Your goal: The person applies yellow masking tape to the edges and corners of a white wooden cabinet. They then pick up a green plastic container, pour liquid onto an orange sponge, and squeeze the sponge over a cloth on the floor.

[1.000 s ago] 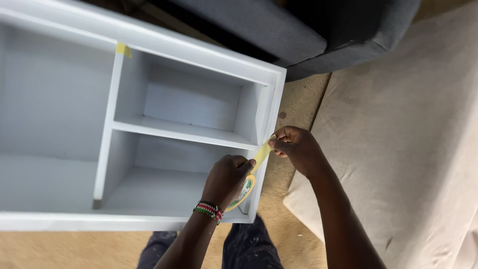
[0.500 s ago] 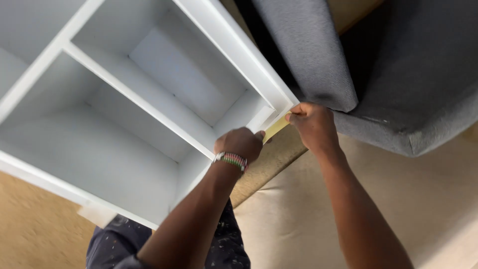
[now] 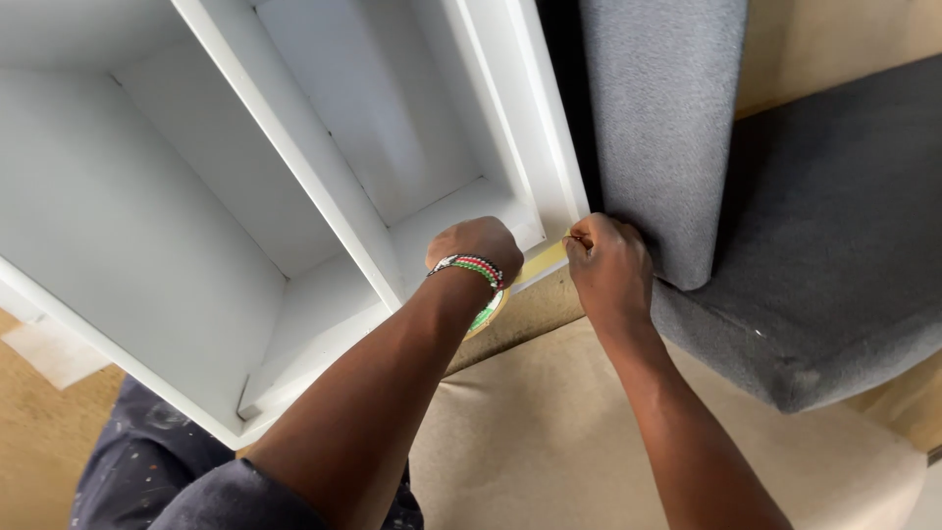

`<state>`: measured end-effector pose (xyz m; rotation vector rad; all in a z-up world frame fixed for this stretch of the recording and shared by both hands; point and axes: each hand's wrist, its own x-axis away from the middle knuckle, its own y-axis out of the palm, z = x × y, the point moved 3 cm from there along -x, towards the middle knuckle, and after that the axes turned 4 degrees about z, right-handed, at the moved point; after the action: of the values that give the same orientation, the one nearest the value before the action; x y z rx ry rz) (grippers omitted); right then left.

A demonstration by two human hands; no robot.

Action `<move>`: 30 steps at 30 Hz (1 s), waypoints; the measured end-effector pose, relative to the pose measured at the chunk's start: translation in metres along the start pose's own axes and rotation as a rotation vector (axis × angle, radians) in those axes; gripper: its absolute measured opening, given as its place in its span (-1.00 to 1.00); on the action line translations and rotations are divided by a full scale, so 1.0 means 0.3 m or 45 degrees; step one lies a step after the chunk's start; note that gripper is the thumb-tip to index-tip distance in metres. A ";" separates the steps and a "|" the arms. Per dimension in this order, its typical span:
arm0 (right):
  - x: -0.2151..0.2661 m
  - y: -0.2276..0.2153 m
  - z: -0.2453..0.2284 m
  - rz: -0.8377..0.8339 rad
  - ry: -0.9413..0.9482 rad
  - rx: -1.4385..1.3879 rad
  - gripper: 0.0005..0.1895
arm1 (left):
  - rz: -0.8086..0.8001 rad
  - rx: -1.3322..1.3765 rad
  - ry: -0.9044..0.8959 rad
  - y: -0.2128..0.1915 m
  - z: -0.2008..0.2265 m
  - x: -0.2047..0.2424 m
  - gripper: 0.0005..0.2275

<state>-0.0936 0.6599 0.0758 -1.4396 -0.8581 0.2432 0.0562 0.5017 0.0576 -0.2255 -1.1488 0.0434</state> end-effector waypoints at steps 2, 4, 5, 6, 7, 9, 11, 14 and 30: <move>0.000 0.002 -0.008 0.027 0.017 0.011 -0.80 | 0.004 -0.006 0.000 0.000 0.020 -0.018 -0.65; 0.006 0.011 -0.005 0.052 0.043 0.015 -0.81 | 0.003 -0.021 -0.002 0.006 0.035 -0.027 -0.65; -0.005 0.014 0.000 0.103 0.008 0.026 -0.83 | 0.010 -0.013 0.008 0.003 0.048 -0.038 -0.64; -0.015 0.016 0.005 0.154 -0.027 0.036 -0.86 | 0.017 -0.005 0.018 0.000 0.062 -0.048 -0.64; -0.021 0.038 0.029 0.151 -0.034 0.038 -0.86 | 0.018 0.001 0.015 -0.014 0.077 -0.048 -0.64; -0.028 0.071 0.077 0.259 -0.123 0.085 -0.84 | -0.041 -0.013 0.006 -0.034 0.110 -0.043 -0.62; -0.029 0.068 0.075 0.261 -0.167 0.124 -0.84 | -0.035 -0.018 0.020 0.000 0.109 -0.097 -0.62; -0.030 0.054 0.060 0.254 -0.192 0.178 -0.84 | -0.041 -0.036 0.036 0.025 0.119 -0.141 -0.62; 0.041 -0.143 -0.010 -0.332 -0.334 0.438 -0.52 | -0.092 -0.373 0.133 0.092 0.166 -0.236 -0.65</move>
<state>-0.0978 0.6581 0.1202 -0.9769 -1.1465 0.3677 -0.0159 0.5256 0.0079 -0.4406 -1.0553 -0.1994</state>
